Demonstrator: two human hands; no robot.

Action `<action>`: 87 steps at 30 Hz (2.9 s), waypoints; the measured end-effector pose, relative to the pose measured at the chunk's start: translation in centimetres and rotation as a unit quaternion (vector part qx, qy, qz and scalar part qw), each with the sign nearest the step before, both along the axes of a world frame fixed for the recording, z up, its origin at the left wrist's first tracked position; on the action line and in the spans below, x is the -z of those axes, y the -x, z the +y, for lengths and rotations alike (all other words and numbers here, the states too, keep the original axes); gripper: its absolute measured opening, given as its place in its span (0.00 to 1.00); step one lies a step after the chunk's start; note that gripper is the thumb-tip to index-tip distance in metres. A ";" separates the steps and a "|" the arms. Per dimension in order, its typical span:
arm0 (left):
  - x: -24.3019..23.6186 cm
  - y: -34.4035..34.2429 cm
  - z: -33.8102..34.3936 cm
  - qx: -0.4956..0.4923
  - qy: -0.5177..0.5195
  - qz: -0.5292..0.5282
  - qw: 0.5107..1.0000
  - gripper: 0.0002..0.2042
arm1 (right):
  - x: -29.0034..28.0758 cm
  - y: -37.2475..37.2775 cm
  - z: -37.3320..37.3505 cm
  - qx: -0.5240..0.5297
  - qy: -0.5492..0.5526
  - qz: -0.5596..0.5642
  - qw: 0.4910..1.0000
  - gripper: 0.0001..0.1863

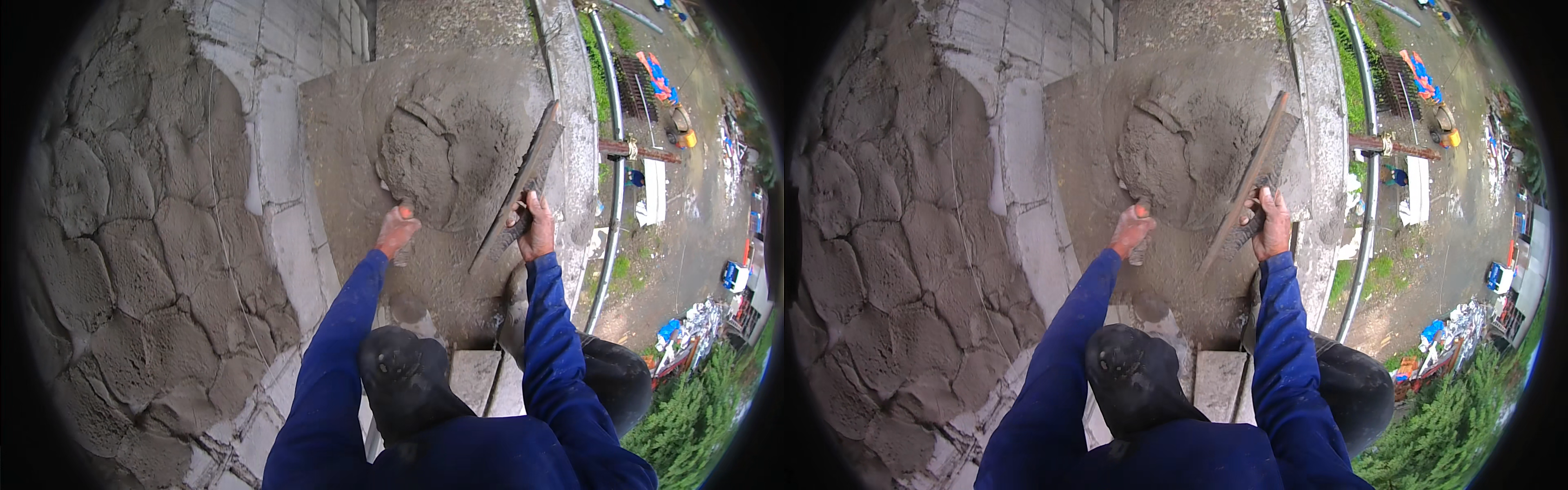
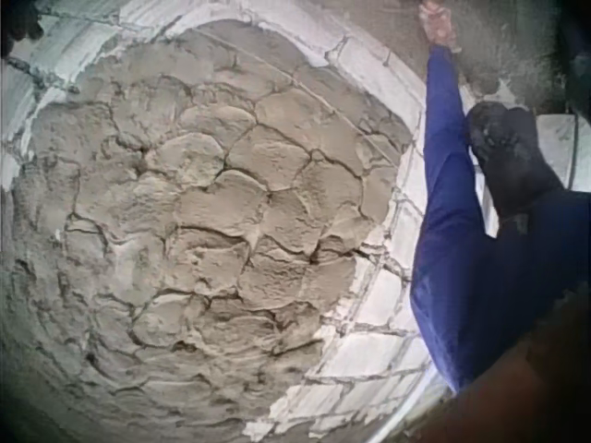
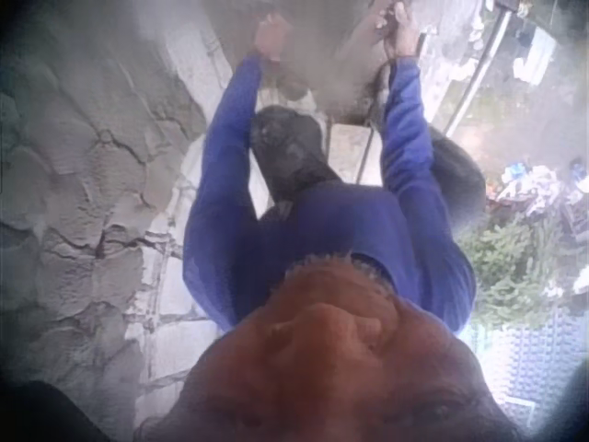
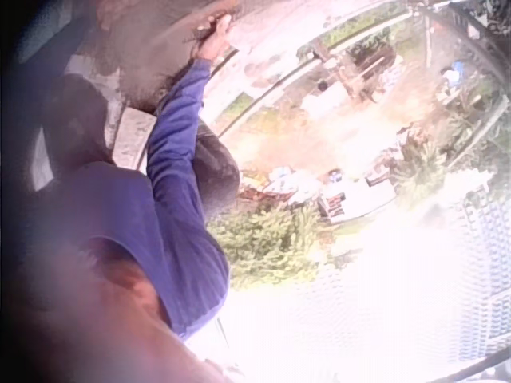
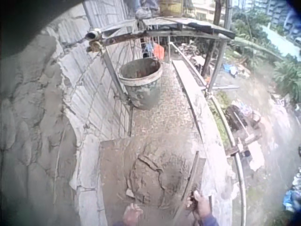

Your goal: The person scoops wet cement from a bucket onto a flat board and then applies it to a vertical wall using a trowel. The worker repeatedly smooths the surface and adds more material to cover the wall area.

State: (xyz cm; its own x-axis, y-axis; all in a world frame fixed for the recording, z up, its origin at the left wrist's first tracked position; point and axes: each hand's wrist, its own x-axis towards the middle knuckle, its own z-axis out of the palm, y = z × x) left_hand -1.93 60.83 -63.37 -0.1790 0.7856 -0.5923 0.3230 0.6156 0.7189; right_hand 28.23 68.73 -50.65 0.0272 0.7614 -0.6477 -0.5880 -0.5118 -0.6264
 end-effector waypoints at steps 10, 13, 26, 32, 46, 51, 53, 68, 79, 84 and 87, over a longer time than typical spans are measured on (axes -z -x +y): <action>-8.5 -0.5 1.2 0.056 0.092 -0.169 0.980 0.10 | 1.5 -5.7 6.2 0.093 -0.154 0.201 0.963 0.15; -8.8 0.7 -0.8 0.111 0.063 -0.006 0.992 0.12 | 1.0 -6.8 9.4 0.073 -0.167 0.230 0.956 0.15; -12.7 14.2 1.2 0.161 -0.055 0.429 0.887 0.18 | -14.5 -13.8 17.5 -0.269 -0.131 -0.275 0.914 0.20; -8.1 12.7 16.4 0.128 0.052 0.409 0.902 0.21 | -16.8 -17.2 7.5 -0.341 -0.137 -0.352 0.861 0.21; -2.4 8.3 18.1 0.360 -0.022 0.338 0.869 0.13 | -13.8 -17.6 4.5 -0.321 -0.079 -0.301 0.895 0.21; -11.0 6.8 10.8 0.342 -0.046 0.331 0.879 0.18 | -12.5 -14.0 8.5 -0.308 -0.074 -0.229 0.921 0.23; -14.6 5.4 9.0 0.390 -0.036 0.339 0.855 0.19 | -11.4 -12.9 10.0 -0.331 -0.068 -0.202 0.919 0.23; -8.4 9.1 17.2 0.383 0.084 0.419 0.819 0.16 | -14.5 -13.2 8.2 -0.289 -0.062 -0.191 0.936 0.36; -11.9 9.2 10.5 0.324 -0.030 0.420 0.847 0.16 | -17.4 -18.6 1.2 -0.195 -0.029 -0.242 0.950 0.23; -9.0 4.5 15.3 0.390 0.084 0.423 0.813 0.17 | -17.1 -17.3 1.5 -0.186 -0.038 -0.194 0.963 0.22; -9.3 6.1 17.0 0.406 0.117 0.440 0.792 0.17 | -17.8 -17.2 1.1 -0.215 -0.028 -0.190 0.958 0.26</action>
State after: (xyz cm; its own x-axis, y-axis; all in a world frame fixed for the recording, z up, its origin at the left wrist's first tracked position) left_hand -8.04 77.86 -54.04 -0.0963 0.7407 -0.6648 0.9936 0.0321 -0.1082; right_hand 45.39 69.80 -32.86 -0.0710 0.7884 -0.6110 -0.0545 -0.6147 -0.7869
